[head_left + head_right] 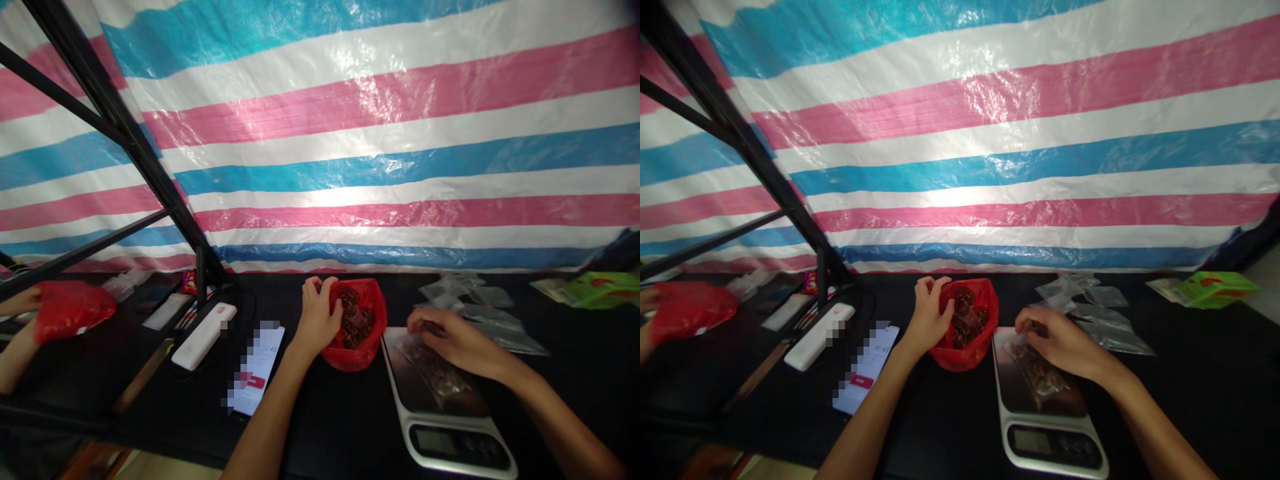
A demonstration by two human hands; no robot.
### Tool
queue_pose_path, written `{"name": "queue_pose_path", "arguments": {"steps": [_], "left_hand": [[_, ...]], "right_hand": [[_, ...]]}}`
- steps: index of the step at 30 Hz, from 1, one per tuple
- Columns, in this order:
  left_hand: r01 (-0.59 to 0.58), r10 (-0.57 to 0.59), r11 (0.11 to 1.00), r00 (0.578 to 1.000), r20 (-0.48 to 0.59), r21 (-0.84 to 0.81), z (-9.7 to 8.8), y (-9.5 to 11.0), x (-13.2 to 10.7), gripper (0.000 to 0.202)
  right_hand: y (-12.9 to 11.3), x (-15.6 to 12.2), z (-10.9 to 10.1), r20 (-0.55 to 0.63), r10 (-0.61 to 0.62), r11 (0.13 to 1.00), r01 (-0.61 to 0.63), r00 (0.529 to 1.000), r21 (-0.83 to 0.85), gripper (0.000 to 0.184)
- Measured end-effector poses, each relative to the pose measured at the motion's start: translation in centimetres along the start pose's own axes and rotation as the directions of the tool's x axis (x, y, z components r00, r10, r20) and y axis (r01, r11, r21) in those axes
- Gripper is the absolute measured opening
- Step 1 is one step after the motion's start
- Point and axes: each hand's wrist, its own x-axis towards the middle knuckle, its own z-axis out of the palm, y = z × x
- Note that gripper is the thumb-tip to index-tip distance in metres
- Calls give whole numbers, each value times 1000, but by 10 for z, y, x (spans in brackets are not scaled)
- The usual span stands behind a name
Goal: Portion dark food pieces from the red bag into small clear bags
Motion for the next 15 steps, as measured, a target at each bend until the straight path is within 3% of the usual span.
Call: {"name": "queue_pose_path", "arguments": {"steps": [4,7,11,15], "left_hand": [[-4,3,1000,999,45,12,1,-1,0,44],[4,-4,1000,999,35,-1,3,-3,0,40],[14,-14,999,1000,5,-30,7,-9,0,36],[47,-48,996,999,-13,-72,11,-14,0,34]], "right_hand": [[4,0,-6,-98,-151,982,138,984,-127,19],[14,3,-7,-234,-241,963,203,942,-176,22],[26,3,-10,-366,-276,952,199,889,-234,28],[26,1,-13,-423,-278,952,190,862,-238,29]]}}
